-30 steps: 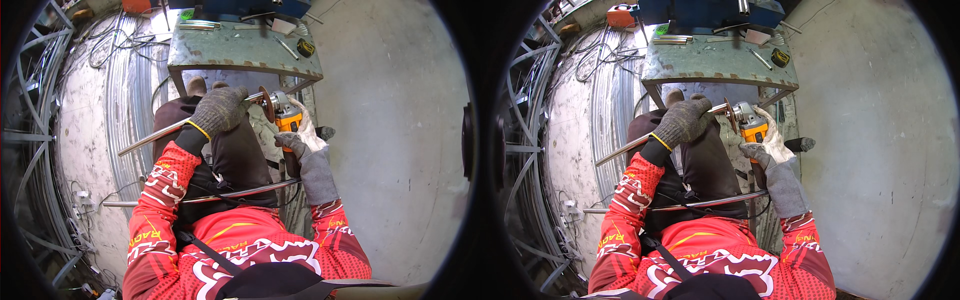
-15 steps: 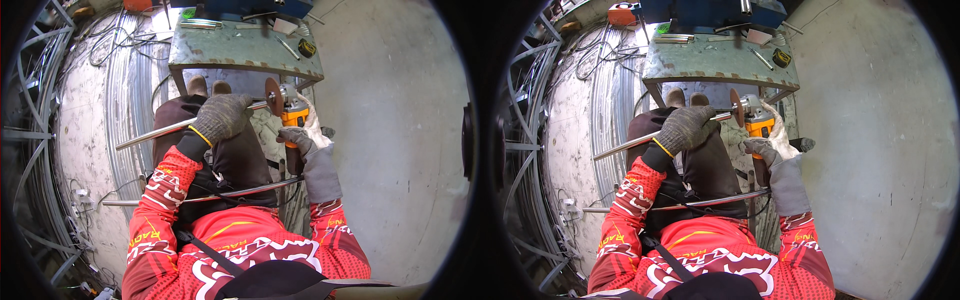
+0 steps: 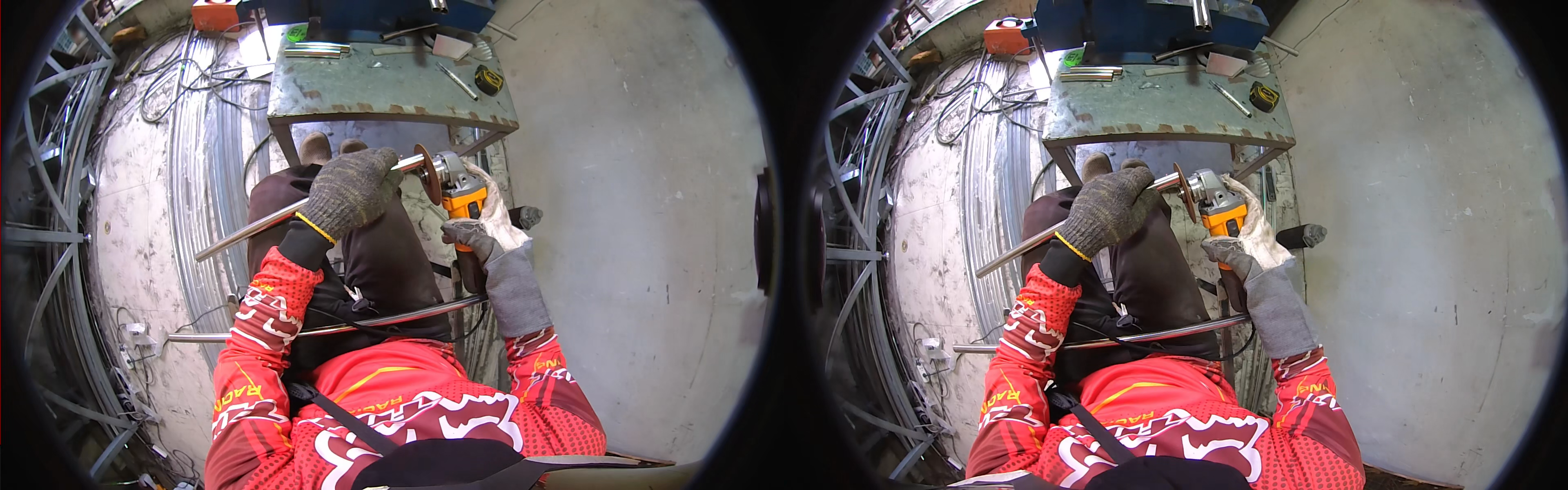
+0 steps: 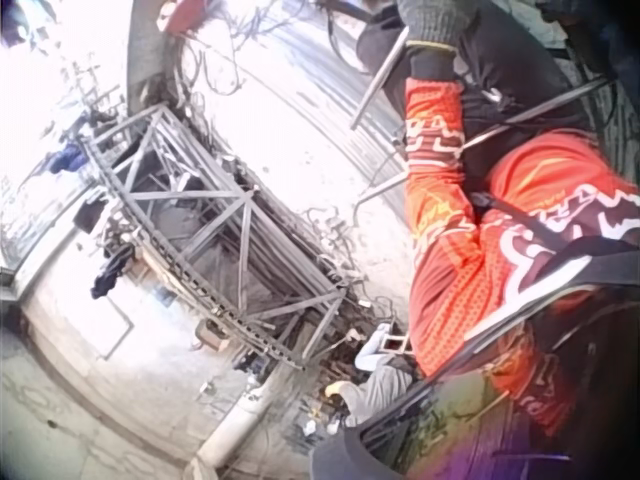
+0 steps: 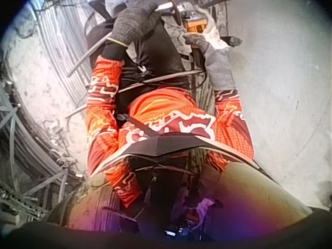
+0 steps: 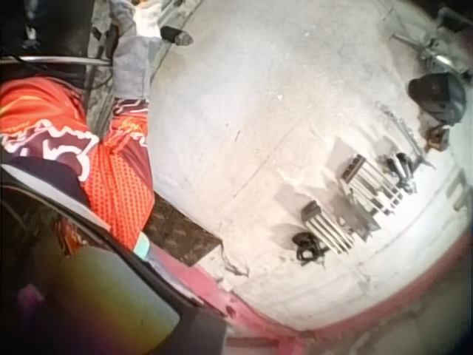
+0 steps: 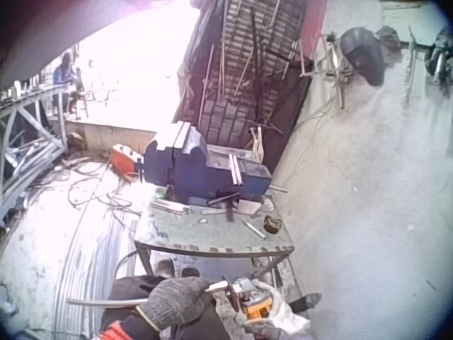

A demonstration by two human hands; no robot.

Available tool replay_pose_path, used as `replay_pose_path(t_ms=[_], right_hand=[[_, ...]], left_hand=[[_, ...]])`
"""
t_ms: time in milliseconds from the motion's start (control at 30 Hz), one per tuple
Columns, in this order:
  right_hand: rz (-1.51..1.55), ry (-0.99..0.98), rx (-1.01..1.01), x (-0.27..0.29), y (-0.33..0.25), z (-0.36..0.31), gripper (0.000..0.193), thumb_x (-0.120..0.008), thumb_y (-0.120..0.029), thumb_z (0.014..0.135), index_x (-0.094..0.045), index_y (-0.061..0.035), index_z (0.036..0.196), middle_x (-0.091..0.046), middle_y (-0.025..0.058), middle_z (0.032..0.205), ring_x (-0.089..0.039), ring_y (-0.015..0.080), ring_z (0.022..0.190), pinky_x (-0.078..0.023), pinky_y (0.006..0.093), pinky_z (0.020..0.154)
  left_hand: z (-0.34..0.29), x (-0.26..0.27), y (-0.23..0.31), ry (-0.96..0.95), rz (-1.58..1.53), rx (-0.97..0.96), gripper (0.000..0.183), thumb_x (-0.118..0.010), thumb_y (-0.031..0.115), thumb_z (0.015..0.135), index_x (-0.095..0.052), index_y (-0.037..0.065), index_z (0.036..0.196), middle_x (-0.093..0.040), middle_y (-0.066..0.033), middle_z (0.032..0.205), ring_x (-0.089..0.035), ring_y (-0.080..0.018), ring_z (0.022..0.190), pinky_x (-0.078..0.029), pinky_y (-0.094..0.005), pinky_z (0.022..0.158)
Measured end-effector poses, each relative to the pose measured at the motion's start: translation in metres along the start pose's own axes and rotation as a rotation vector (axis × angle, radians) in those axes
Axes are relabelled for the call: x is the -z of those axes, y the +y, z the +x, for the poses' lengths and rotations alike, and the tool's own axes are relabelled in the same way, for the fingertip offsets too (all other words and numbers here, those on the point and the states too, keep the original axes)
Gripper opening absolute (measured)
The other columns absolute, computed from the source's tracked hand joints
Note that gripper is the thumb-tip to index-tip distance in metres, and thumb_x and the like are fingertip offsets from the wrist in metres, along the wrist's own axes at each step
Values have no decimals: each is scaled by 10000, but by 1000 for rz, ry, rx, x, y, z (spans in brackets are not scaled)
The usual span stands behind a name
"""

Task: Using an angle grinder to cut and grind metal bars, then marking them with a pen.

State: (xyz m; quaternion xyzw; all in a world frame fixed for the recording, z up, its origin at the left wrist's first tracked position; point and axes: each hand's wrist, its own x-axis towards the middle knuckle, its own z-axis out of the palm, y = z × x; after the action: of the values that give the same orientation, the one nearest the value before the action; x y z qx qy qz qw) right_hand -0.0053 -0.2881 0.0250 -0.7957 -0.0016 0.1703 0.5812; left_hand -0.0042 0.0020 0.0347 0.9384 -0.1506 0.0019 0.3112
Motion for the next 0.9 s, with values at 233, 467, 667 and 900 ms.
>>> replay_pose_path(t_ms=[233,467,667,900], right_hand=[[-64,8,25,-1,0,0,1188,-989,-147,544,-440,-78,1595,-568,110,1546,-558,260,1430,-437,388,1237],[-35,-22,24,0,2,2,1192,-992,-179,549,-432,-73,1595,-566,114,1542,-545,258,1442,-430,392,1240],[-35,-33,37,1,11,5,1204,-996,-191,535,-434,-71,1593,-566,117,1541,-543,261,1444,-426,390,1244],[-23,-22,2,-5,-2,1,1194,-977,-153,534,-438,-75,1596,-584,119,1519,-575,259,1408,-444,388,1228]], left_hand=[[2,-3,-3,22,-10,25,273,-654,341,1030,-699,74,1060,-753,-210,931,-740,-423,912,-576,-547,806],[2,-1,-6,66,-32,1,235,-673,285,1006,-699,64,1080,-697,-188,1070,-712,-432,965,-551,-528,846],[1,-3,-11,96,-15,-31,228,-687,281,991,-702,71,1079,-697,-183,1067,-712,-427,978,-550,-523,858],[-1,1,-10,164,-18,-84,281,-705,342,980,-727,112,1140,-763,-183,998,-727,-407,1015,-579,-527,878]])
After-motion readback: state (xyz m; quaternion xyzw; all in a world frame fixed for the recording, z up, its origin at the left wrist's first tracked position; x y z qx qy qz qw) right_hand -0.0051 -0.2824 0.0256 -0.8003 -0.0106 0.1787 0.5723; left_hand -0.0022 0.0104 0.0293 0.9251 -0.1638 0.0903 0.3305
